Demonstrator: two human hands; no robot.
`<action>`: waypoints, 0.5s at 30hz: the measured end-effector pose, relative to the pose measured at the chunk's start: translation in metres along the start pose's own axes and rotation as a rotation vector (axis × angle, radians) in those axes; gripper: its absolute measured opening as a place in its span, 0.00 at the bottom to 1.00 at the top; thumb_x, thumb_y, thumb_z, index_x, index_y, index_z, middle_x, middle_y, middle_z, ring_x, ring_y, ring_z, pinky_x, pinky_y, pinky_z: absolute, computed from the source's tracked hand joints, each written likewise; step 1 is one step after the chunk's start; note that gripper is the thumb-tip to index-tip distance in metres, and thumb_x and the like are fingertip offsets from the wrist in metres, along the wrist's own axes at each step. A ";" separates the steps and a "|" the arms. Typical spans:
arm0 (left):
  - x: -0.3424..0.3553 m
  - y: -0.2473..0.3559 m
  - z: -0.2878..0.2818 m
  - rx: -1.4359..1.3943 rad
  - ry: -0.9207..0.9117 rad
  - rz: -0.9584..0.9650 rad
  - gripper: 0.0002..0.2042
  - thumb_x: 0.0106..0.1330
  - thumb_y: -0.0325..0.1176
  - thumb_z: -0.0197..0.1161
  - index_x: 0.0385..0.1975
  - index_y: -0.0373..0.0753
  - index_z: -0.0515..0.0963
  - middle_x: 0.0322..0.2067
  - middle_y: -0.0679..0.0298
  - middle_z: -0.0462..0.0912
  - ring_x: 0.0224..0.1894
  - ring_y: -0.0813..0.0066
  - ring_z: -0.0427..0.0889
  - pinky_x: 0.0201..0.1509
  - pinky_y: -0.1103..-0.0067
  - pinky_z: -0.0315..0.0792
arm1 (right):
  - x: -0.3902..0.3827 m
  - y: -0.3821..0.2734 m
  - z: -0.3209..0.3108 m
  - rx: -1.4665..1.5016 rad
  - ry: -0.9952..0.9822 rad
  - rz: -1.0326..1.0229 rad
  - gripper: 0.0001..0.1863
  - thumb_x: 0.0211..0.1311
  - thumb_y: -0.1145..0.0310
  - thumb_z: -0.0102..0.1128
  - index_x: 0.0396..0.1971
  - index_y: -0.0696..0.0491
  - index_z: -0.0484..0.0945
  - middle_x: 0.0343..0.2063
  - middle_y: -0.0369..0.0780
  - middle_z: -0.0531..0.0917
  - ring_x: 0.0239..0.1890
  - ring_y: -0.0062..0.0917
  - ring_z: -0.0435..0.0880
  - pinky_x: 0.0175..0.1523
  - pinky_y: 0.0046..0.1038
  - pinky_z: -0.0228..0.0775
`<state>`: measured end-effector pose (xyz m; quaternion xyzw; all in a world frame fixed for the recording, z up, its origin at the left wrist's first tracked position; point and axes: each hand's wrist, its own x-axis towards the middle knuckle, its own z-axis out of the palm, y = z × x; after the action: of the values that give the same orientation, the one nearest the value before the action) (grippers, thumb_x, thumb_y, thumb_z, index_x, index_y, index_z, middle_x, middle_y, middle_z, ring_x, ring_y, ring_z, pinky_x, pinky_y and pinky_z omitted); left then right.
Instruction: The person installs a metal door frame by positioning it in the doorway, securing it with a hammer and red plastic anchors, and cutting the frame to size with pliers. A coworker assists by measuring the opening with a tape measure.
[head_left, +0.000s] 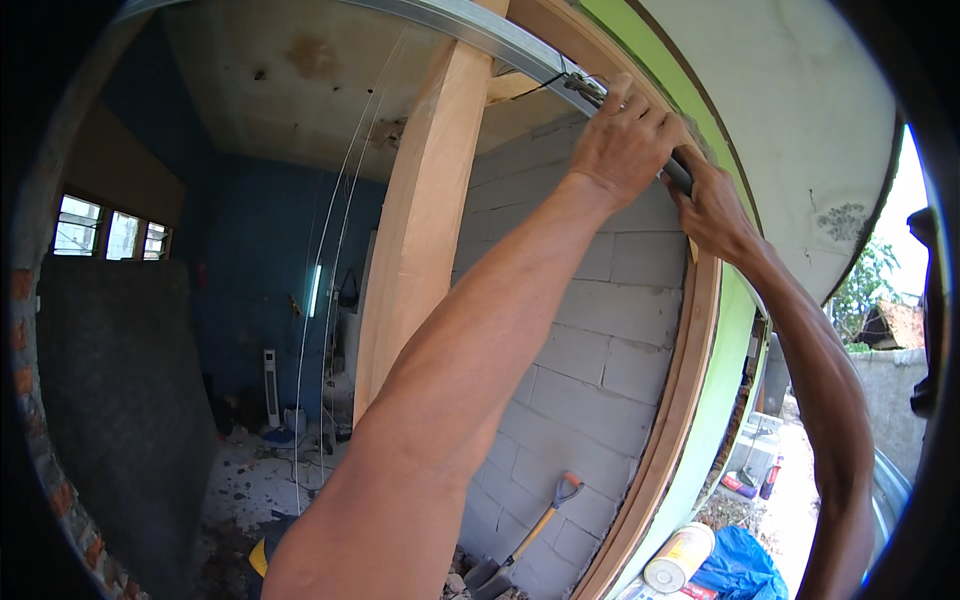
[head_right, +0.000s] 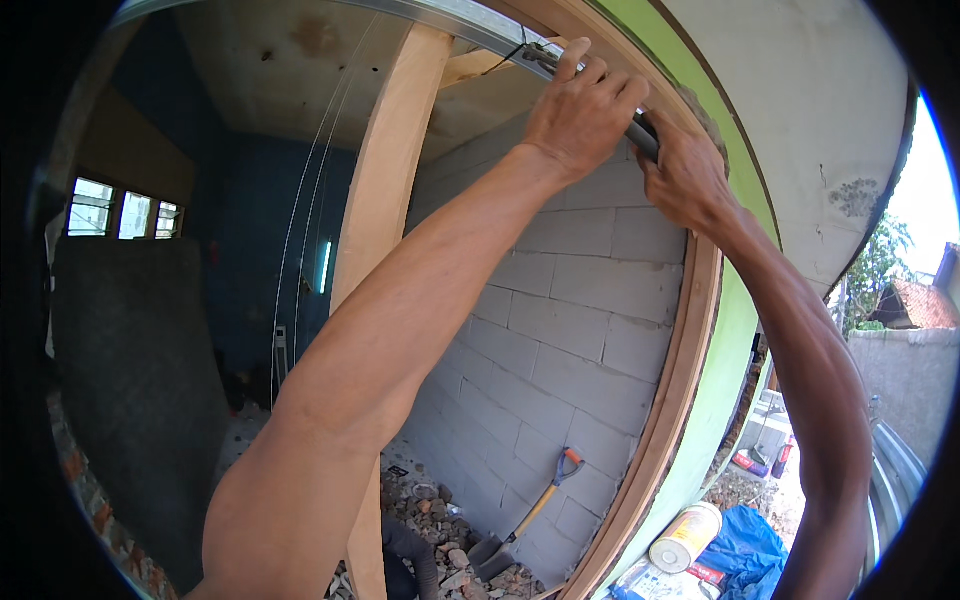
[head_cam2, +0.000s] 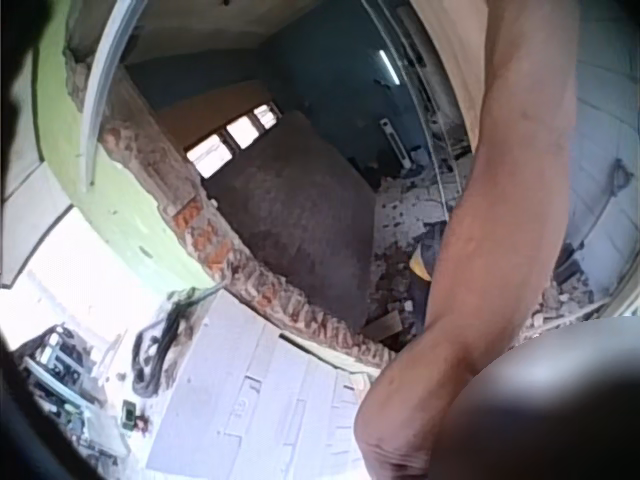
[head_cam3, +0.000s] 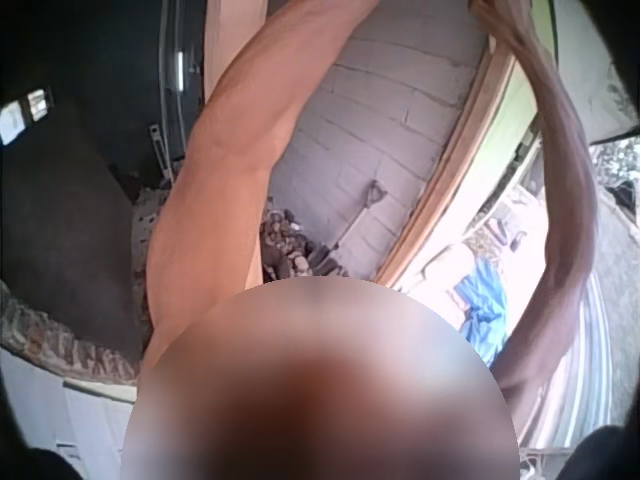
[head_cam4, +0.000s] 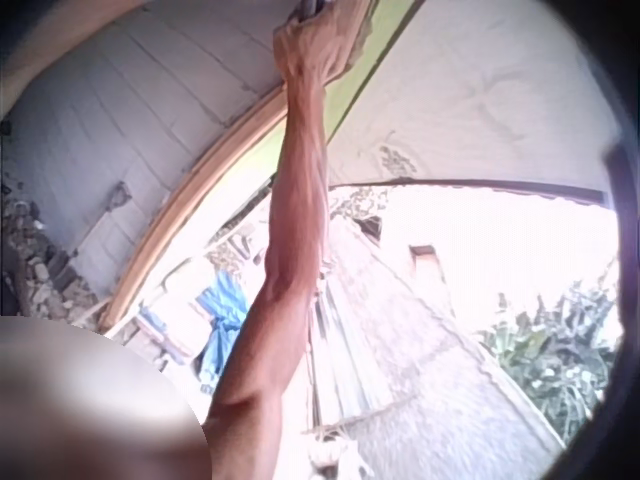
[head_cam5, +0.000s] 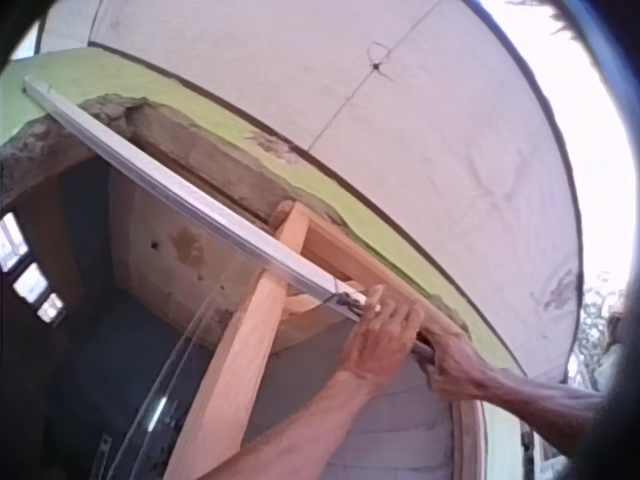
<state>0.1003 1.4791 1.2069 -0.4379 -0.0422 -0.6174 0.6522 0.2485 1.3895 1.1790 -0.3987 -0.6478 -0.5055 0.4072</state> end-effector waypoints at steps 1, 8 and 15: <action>-0.002 0.002 0.001 0.001 -0.026 -0.004 0.21 0.58 0.31 0.69 0.52 0.44 0.74 0.33 0.69 0.82 0.47 0.69 0.81 0.76 0.58 0.52 | 0.001 0.005 0.002 -0.012 0.011 -0.030 0.18 0.66 0.73 0.56 0.54 0.61 0.74 0.32 0.57 0.84 0.38 0.52 0.83 0.49 0.49 0.70; -0.024 -0.002 -0.010 0.045 0.071 0.073 0.22 0.61 0.34 0.68 0.55 0.51 0.71 0.48 0.71 0.76 0.59 0.69 0.74 0.77 0.59 0.53 | -0.005 -0.002 0.004 0.174 -0.081 0.019 0.16 0.70 0.67 0.54 0.53 0.60 0.73 0.27 0.49 0.81 0.29 0.40 0.79 0.40 0.42 0.69; -0.034 -0.032 -0.031 -0.064 0.000 0.247 0.18 0.60 0.33 0.66 0.49 0.50 0.71 0.47 0.73 0.76 0.60 0.71 0.74 0.79 0.67 0.57 | -0.026 -0.062 0.020 0.993 -0.443 0.508 0.07 0.75 0.64 0.49 0.40 0.50 0.68 0.22 0.29 0.62 0.23 0.14 0.61 0.27 0.23 0.57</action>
<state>0.0500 1.4912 1.1845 -0.4604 0.0316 -0.5333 0.7089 0.1971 1.3954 1.1313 -0.3992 -0.7604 0.0659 0.5080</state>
